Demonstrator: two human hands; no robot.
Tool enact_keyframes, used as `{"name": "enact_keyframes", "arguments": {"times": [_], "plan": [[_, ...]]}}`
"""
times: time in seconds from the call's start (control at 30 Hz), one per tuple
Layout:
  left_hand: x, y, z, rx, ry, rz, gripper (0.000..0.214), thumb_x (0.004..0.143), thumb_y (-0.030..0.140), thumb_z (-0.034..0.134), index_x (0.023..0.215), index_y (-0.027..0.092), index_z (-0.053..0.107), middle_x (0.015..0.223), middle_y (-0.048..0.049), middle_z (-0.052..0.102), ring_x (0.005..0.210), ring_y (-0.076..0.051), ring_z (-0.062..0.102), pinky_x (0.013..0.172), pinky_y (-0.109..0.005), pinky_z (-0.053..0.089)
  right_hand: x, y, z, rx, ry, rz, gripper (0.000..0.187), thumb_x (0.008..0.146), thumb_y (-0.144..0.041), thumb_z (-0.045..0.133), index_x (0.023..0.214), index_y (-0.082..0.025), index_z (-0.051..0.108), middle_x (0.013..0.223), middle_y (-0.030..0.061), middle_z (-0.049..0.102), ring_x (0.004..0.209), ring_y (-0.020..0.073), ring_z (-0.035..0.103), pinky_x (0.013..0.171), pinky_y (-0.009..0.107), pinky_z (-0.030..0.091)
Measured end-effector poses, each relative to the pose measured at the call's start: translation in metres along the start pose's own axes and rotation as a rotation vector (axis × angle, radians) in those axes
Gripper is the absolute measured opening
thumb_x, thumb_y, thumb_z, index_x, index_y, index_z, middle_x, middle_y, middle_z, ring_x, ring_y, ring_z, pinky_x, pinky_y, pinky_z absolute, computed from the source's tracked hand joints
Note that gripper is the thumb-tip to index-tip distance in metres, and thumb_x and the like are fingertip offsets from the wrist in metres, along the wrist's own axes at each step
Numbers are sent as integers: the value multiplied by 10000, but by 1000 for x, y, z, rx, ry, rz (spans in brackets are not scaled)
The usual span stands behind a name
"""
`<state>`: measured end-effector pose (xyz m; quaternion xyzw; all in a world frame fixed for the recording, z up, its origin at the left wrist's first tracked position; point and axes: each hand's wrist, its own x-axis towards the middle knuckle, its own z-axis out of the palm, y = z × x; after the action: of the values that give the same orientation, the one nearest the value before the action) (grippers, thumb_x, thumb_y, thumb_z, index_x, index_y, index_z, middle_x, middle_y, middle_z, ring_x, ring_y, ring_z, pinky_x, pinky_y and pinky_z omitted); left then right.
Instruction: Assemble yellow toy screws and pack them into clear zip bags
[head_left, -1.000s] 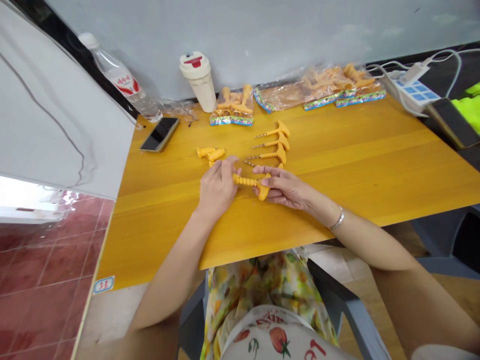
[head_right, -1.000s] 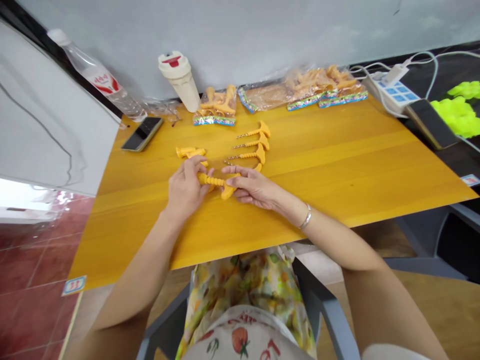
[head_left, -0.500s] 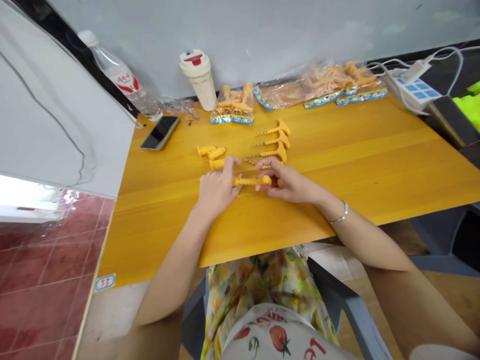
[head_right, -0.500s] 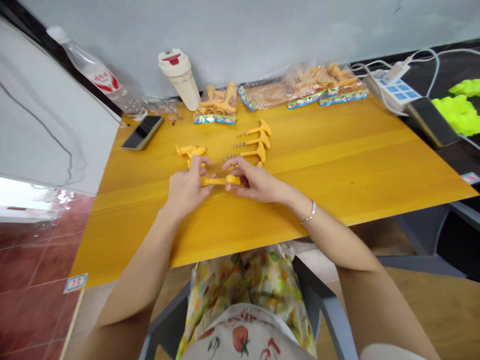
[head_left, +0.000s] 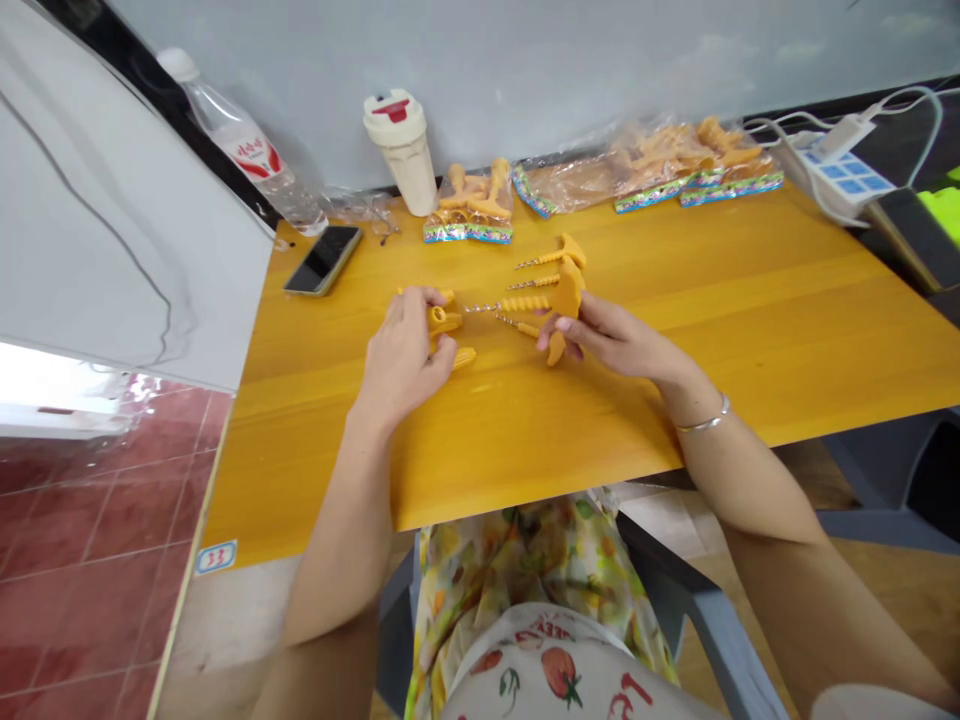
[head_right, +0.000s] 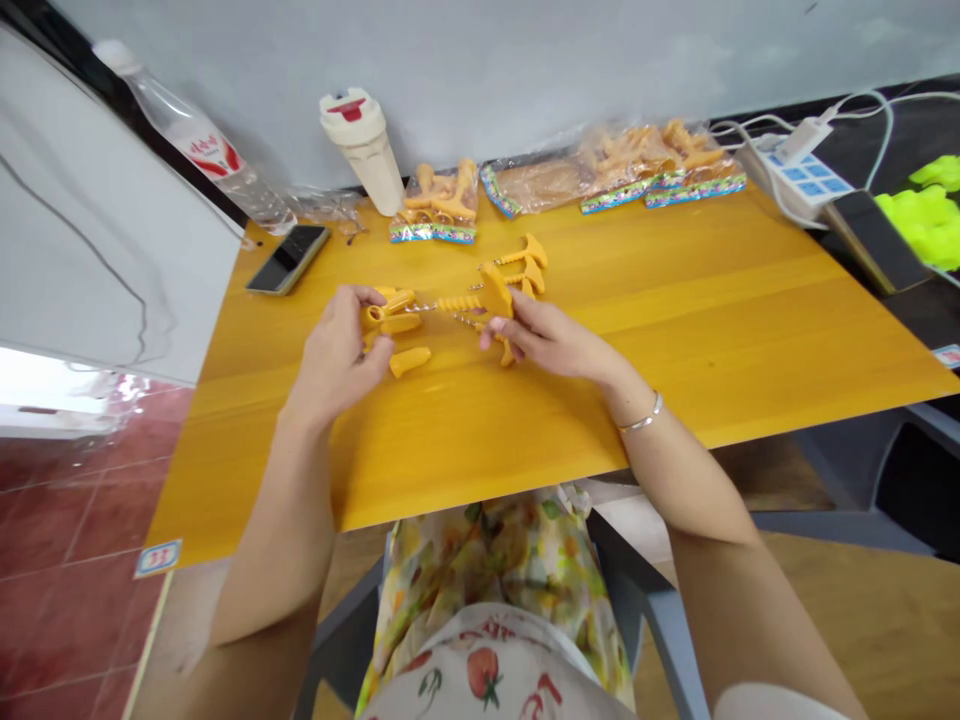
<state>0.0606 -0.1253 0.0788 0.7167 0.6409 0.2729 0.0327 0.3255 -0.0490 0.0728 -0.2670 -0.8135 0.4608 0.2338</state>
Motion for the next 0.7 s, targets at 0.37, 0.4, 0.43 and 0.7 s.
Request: {"name": "enact_keyframes", "arguments": {"times": [0.37,0.4,0.43,0.7], "plan": [[-15,45,9,323,-559,289,217,941,192,527,1104,204,670,1095,-88,620,1104,-259,609,713,-319,515,7,23,4,-394,386,-163,495,1029,-602,286,1031,-205,581,873,62,685,665,160,591,650,304,462],[-15,45,11,365,-554,268,222,943,191,533,1127,197,657,1099,-93,626,1098,-263,612,699,-322,519,5,24,6,-486,386,-188,496,1034,-584,283,1028,-198,594,878,78,682,718,183,606,674,318,462],[-15,44,13,396,-542,246,225,943,193,541,1143,192,644,1107,-97,631,1088,-265,615,686,-326,523,2,24,9,-572,385,-214,493,1039,-561,283,1039,-188,606,891,97,683,776,206,616,699,333,463],[-11,27,15,459,-445,157,219,941,183,546,1145,189,622,1173,-125,628,1187,-292,556,688,-335,561,-35,23,45,-1084,229,-302,279,1028,-283,446,1174,-160,651,1131,111,727,1033,255,569,782,372,392]]}}
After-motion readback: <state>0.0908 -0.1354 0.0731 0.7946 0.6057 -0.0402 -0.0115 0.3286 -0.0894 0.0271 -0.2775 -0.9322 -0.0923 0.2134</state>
